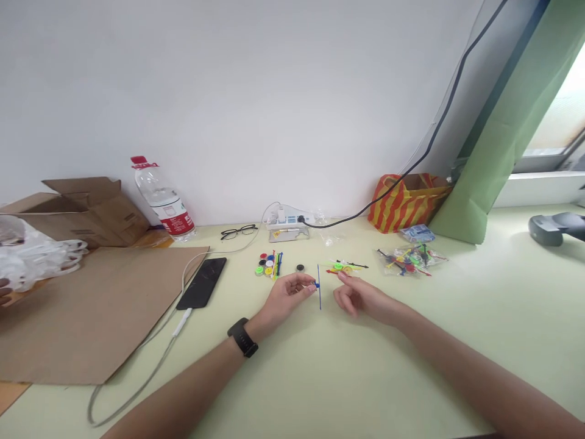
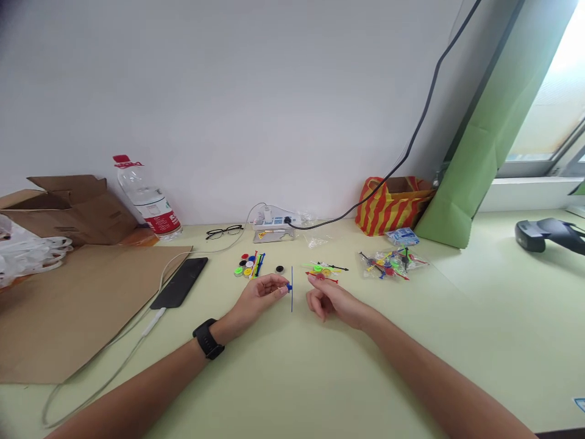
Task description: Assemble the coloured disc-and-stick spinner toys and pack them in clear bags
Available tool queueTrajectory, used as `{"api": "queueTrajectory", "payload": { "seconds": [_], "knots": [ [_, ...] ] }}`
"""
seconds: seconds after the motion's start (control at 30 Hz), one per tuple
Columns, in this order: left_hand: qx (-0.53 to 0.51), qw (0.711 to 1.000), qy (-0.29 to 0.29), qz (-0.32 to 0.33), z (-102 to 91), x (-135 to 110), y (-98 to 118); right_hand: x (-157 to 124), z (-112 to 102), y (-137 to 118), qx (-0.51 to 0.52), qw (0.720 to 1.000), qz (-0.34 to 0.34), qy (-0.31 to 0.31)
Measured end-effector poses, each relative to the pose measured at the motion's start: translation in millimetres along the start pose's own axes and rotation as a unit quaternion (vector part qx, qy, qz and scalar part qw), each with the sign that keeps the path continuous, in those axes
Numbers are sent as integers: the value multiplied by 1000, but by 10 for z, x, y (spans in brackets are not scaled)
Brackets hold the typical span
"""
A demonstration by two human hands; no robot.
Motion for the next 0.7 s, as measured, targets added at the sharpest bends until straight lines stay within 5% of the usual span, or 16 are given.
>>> {"api": "queueTrajectory", "payload": {
  "seconds": [0.2,0.33,0.47,0.7],
  "knots": [
    [-5,1000,-23,-6,-6,3,-23,24,1,-7,-22,991,-39,123],
    [-19,998,-51,-20,-2,0,-32,-45,-16,-50,-182,955,-120,199],
    [-25,999,-42,-22,7,-7,9,-86,-43,-73,-399,888,-163,164],
    [-30,998,-45,-19,25,-15,52,-61,-99,-54,-427,871,-154,190]
  ]
}}
Point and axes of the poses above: each hand's wrist, its own x-axis towards the middle knuckle, its own z-axis out of the palm, y = z × x, the point moved 2 cm from there along x, towards the middle knuckle, and after that the axes turned 12 degrees about -x, right-handed, at the moved point
